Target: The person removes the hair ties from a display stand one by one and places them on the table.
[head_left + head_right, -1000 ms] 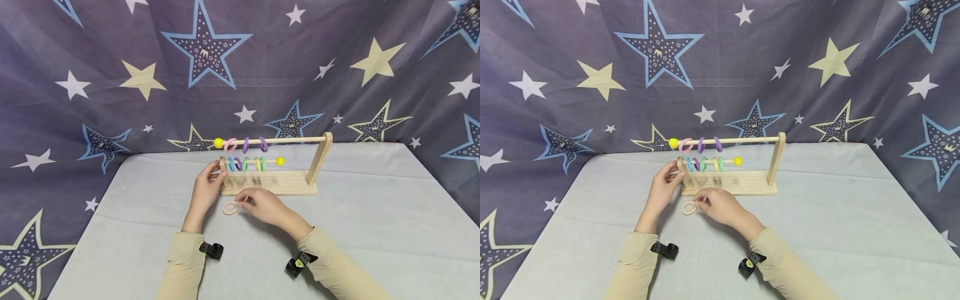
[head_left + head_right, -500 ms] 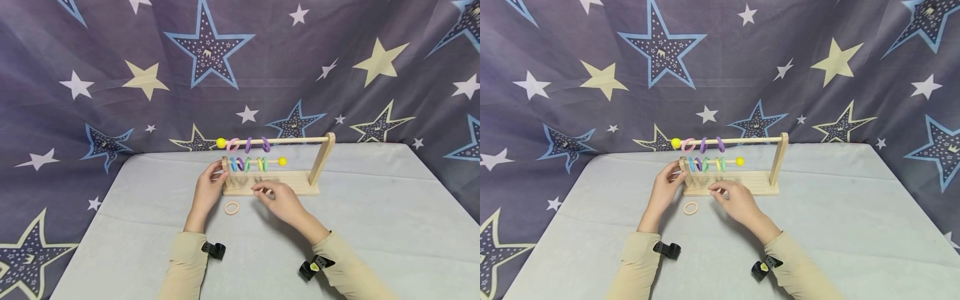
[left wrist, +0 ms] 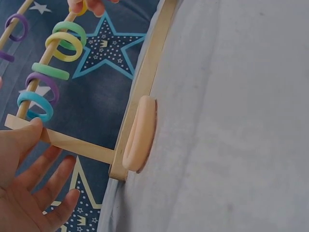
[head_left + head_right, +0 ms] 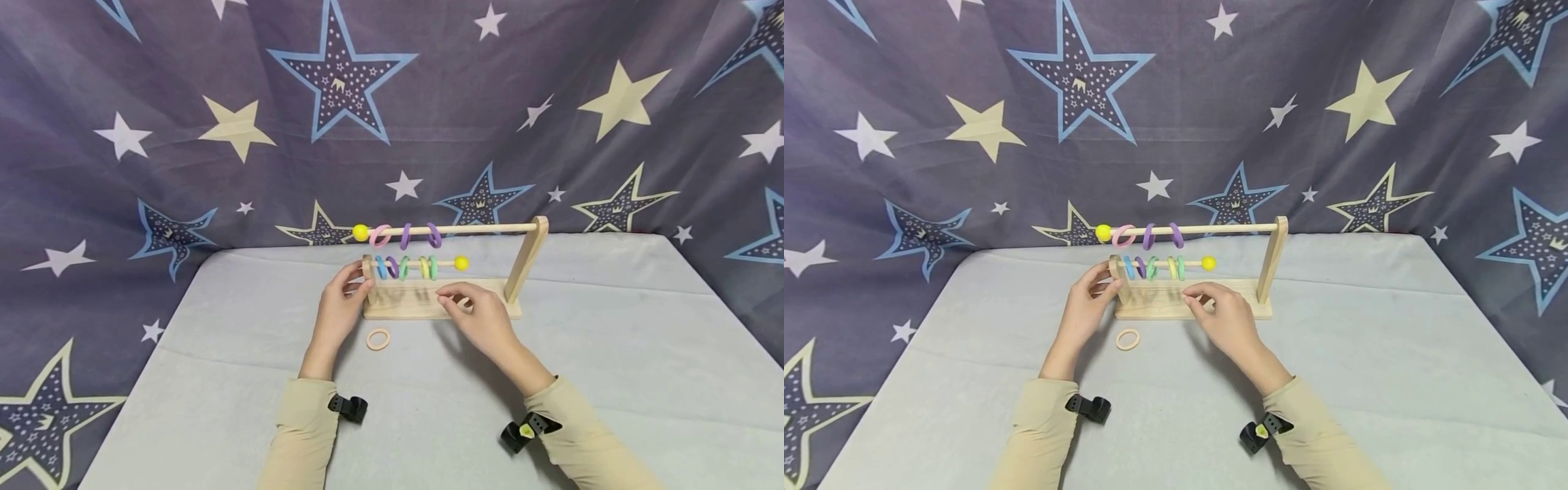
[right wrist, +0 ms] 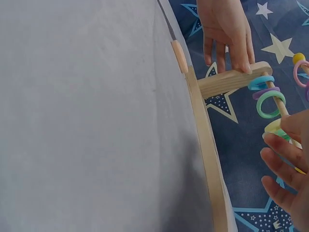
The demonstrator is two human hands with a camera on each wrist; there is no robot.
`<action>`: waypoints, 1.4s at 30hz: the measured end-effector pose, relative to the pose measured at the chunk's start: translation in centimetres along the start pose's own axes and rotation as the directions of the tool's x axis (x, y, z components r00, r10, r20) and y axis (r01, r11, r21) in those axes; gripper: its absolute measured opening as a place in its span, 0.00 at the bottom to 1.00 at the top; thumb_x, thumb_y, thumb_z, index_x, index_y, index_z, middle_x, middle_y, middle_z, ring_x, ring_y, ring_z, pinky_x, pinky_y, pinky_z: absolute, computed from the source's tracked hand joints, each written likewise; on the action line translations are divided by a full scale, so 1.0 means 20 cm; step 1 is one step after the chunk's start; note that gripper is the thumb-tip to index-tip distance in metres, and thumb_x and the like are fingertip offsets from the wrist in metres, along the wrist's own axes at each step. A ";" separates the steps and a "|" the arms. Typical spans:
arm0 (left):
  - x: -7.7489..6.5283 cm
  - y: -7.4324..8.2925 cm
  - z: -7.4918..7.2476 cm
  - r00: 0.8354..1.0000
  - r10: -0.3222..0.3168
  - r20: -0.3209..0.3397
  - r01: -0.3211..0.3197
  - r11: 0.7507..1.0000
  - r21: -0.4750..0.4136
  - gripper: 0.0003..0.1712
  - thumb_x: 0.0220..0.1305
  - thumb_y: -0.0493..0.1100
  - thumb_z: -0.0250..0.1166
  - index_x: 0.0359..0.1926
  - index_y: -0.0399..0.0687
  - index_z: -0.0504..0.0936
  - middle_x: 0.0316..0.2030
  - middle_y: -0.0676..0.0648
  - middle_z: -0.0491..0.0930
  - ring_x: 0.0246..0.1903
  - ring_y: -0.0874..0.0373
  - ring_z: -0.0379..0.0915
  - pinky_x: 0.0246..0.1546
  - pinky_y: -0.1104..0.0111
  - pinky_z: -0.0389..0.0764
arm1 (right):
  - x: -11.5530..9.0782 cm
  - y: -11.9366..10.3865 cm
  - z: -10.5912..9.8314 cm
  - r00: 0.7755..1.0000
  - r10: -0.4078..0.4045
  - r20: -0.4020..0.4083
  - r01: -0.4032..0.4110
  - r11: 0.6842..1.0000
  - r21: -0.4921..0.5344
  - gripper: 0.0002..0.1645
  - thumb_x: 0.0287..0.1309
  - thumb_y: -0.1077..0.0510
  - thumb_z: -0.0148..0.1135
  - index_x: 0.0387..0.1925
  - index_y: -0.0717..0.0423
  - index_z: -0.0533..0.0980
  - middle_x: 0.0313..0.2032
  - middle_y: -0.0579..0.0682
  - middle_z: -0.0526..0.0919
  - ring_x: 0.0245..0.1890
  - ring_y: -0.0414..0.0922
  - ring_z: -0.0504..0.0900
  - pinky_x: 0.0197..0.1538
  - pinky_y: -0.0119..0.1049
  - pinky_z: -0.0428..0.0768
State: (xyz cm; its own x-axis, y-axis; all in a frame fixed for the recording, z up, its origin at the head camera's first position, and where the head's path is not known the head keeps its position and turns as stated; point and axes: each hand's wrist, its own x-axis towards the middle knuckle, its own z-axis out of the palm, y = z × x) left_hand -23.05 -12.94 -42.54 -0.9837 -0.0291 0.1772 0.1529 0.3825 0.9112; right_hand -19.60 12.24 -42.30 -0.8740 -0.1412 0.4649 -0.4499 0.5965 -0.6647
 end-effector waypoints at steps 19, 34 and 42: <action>0.00 0.01 0.02 1.000 0.003 0.011 -0.003 1.000 0.000 0.27 0.69 0.45 0.65 0.67 0.46 0.73 0.56 0.41 0.80 0.50 0.47 0.79 0.53 0.55 0.78 | 0.04 0.01 0.03 0.984 0.111 -0.137 -0.102 0.992 0.071 0.09 0.61 0.60 0.68 0.43 0.58 0.85 0.36 0.52 0.88 0.33 0.47 0.84 0.38 0.45 0.81; 0.00 0.01 0.01 1.000 0.001 0.003 -0.001 1.000 0.008 0.27 0.68 0.45 0.65 0.67 0.47 0.73 0.56 0.41 0.80 0.49 0.47 0.80 0.52 0.55 0.78 | 0.08 0.00 0.11 0.975 0.169 -0.145 -0.151 0.980 0.132 0.09 0.61 0.60 0.68 0.42 0.61 0.85 0.35 0.53 0.87 0.34 0.48 0.84 0.38 0.44 0.81; 0.00 0.00 0.00 1.000 0.001 -0.007 -0.001 1.000 0.011 0.27 0.68 0.45 0.65 0.66 0.47 0.74 0.55 0.41 0.80 0.49 0.46 0.80 0.52 0.55 0.78 | 0.09 -0.01 0.13 0.974 0.174 -0.144 -0.155 0.979 0.132 0.07 0.61 0.60 0.68 0.39 0.59 0.84 0.36 0.52 0.87 0.33 0.48 0.84 0.38 0.43 0.81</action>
State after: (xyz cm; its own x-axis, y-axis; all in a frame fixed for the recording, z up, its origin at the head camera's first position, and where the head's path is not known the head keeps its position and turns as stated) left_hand -22.98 -12.94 -42.60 -0.9829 -0.0349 0.1811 0.1531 0.3925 0.9069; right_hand -21.63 9.87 -42.90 -0.9033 0.0802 0.4215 -0.3288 0.5018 -0.8001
